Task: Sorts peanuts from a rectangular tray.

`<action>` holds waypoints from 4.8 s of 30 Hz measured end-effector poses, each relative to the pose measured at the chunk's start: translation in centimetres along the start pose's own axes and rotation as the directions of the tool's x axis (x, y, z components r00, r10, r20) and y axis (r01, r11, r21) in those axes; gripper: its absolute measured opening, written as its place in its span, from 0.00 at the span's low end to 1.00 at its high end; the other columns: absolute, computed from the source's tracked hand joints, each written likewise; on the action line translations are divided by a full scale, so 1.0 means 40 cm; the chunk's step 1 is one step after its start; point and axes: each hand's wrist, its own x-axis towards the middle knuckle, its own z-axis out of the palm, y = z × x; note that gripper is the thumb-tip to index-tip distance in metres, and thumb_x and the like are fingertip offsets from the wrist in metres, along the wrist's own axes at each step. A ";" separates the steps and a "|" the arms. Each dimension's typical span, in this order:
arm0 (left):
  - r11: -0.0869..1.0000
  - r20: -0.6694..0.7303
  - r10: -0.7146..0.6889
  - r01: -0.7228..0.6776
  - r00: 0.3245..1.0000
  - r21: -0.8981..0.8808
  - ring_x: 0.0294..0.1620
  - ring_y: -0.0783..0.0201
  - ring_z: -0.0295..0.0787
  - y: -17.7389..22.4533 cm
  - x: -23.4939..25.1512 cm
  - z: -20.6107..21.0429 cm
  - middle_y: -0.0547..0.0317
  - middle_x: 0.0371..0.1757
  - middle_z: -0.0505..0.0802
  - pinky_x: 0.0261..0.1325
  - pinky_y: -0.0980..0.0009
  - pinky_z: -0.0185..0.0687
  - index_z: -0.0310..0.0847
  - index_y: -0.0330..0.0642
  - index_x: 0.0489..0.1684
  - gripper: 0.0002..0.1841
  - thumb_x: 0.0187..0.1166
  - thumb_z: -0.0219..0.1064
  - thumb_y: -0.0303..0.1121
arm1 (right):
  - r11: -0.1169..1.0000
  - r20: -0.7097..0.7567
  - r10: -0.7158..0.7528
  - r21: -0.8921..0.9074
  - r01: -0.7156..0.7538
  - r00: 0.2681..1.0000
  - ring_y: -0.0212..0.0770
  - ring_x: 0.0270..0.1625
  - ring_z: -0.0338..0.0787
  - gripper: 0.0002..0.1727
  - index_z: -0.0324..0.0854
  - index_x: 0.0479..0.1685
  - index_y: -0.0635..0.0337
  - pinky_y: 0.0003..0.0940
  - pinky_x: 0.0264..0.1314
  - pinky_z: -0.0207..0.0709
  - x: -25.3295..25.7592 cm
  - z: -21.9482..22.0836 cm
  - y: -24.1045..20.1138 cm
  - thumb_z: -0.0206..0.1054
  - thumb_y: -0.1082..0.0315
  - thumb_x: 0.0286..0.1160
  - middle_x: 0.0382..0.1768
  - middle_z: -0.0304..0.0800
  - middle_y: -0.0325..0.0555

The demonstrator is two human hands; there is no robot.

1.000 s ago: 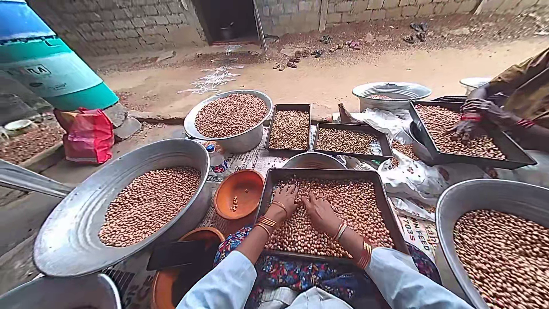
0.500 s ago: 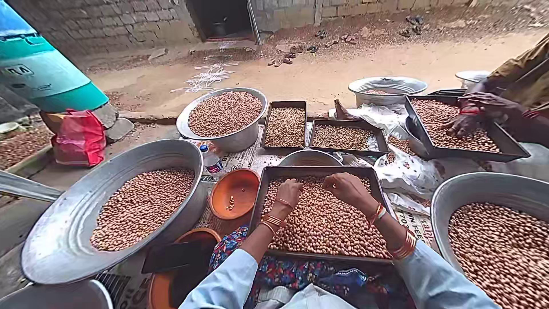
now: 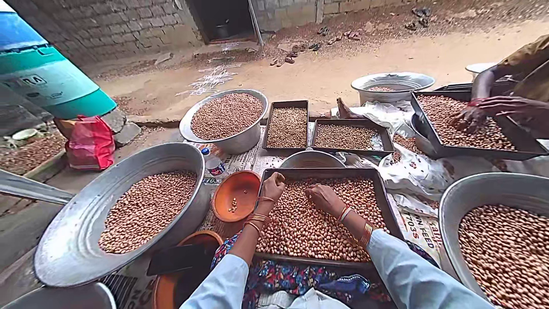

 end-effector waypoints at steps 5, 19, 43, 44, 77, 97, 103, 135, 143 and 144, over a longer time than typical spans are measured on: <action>0.977 0.169 0.052 -0.085 0.984 0.195 0.66 0.46 0.89 0.037 0.012 0.068 0.43 0.61 0.93 0.74 0.47 0.78 0.86 0.42 0.66 0.15 0.87 0.60 0.33 | 1.000 -0.008 0.000 -0.006 -0.001 1.000 0.64 0.56 0.92 0.13 0.85 0.54 0.66 0.61 0.53 0.82 -0.005 0.003 -0.004 0.56 0.72 0.84 0.55 0.90 0.64; 0.991 0.155 -0.123 0.111 0.980 0.080 0.66 0.45 0.88 -0.006 0.058 0.069 0.44 0.60 0.92 0.73 0.43 0.76 0.82 0.45 0.70 0.17 0.87 0.64 0.37 | 0.712 -0.268 0.387 0.695 -0.101 0.882 0.33 0.36 0.83 0.08 0.87 0.42 0.62 0.34 0.45 0.77 -0.058 -0.082 0.102 0.63 0.73 0.72 0.35 0.86 0.43; 0.964 0.094 -0.048 0.021 0.994 0.265 0.67 0.46 0.89 0.068 0.007 0.068 0.44 0.61 0.93 0.72 0.43 0.79 0.86 0.43 0.65 0.16 0.85 0.62 0.37 | 0.957 -0.002 0.285 0.064 -0.284 0.959 0.61 0.64 0.89 0.19 0.85 0.64 0.58 0.60 0.64 0.79 -0.035 -0.023 0.063 0.50 0.63 0.92 0.59 0.90 0.60; 0.955 0.007 -0.090 0.085 0.996 0.284 0.68 0.45 0.89 0.047 0.005 0.025 0.43 0.62 0.93 0.73 0.44 0.79 0.86 0.42 0.65 0.16 0.85 0.62 0.37 | 0.956 0.007 0.288 0.063 -0.288 0.958 0.61 0.65 0.89 0.19 0.85 0.65 0.58 0.60 0.64 0.79 -0.036 -0.023 0.064 0.50 0.63 0.91 0.60 0.90 0.60; 0.963 0.094 0.056 -0.029 0.994 -0.267 0.49 0.56 0.94 0.013 0.023 0.106 0.44 0.52 0.93 0.60 0.58 0.88 0.81 0.31 0.61 0.13 0.85 0.63 0.28 | 0.927 0.027 0.229 0.299 -0.226 0.973 0.59 0.59 0.91 0.16 0.89 0.60 0.54 0.63 0.63 0.78 -0.061 -0.032 0.042 0.66 0.59 0.81 0.53 0.94 0.57; 0.902 0.253 0.095 -0.190 0.963 0.387 0.79 0.45 0.79 0.109 -0.010 0.189 0.40 0.73 0.85 0.81 0.50 0.72 0.79 0.34 0.74 0.23 0.87 0.61 0.39 | 0.949 0.009 0.295 0.112 -0.294 0.955 0.62 0.65 0.89 0.22 0.78 0.77 0.52 0.61 0.63 0.80 0.016 -0.006 0.031 0.60 0.63 0.85 0.64 0.88 0.60; 0.998 0.041 -0.022 0.020 0.999 0.065 0.63 0.48 0.90 0.014 0.025 0.114 0.43 0.56 0.94 0.74 0.49 0.77 0.88 0.38 0.59 0.16 0.86 0.65 0.40 | 0.863 -0.034 0.367 0.385 -0.326 0.930 0.54 0.64 0.90 0.20 0.83 0.66 0.56 0.59 0.66 0.79 -0.009 -0.011 0.076 0.62 0.55 0.84 0.59 0.92 0.54; 0.997 0.206 -0.050 0.037 0.977 0.066 0.57 0.46 0.89 -0.025 -0.031 0.080 0.41 0.55 0.93 0.69 0.46 0.76 0.85 0.42 0.68 0.16 0.87 0.63 0.36 | 0.732 0.069 0.325 0.613 -0.297 0.943 0.47 0.42 0.87 0.17 0.85 0.56 0.63 0.50 0.51 0.78 -0.046 -0.011 0.082 0.68 0.59 0.80 0.41 0.89 0.53; 0.951 0.309 0.031 -0.123 0.951 0.285 0.72 0.44 0.86 0.027 -0.108 0.130 0.43 0.65 0.92 0.77 0.44 0.75 0.89 0.46 0.65 0.16 0.84 0.65 0.37 | 0.867 0.107 0.191 0.448 -0.219 0.976 0.51 0.44 0.87 0.15 0.87 0.59 0.58 0.55 0.54 0.77 -0.058 -0.069 0.005 0.68 0.61 0.80 0.41 0.90 0.53; 0.952 0.313 0.032 -0.124 0.949 0.278 0.70 0.44 0.87 0.025 -0.105 0.127 0.43 0.64 0.92 0.76 0.44 0.76 0.89 0.45 0.64 0.16 0.84 0.66 0.38 | 0.913 0.134 0.154 0.359 -0.193 0.979 0.57 0.53 0.90 0.16 0.89 0.60 0.57 0.61 0.61 0.78 -0.061 -0.064 -0.019 0.70 0.60 0.80 0.48 0.93 0.57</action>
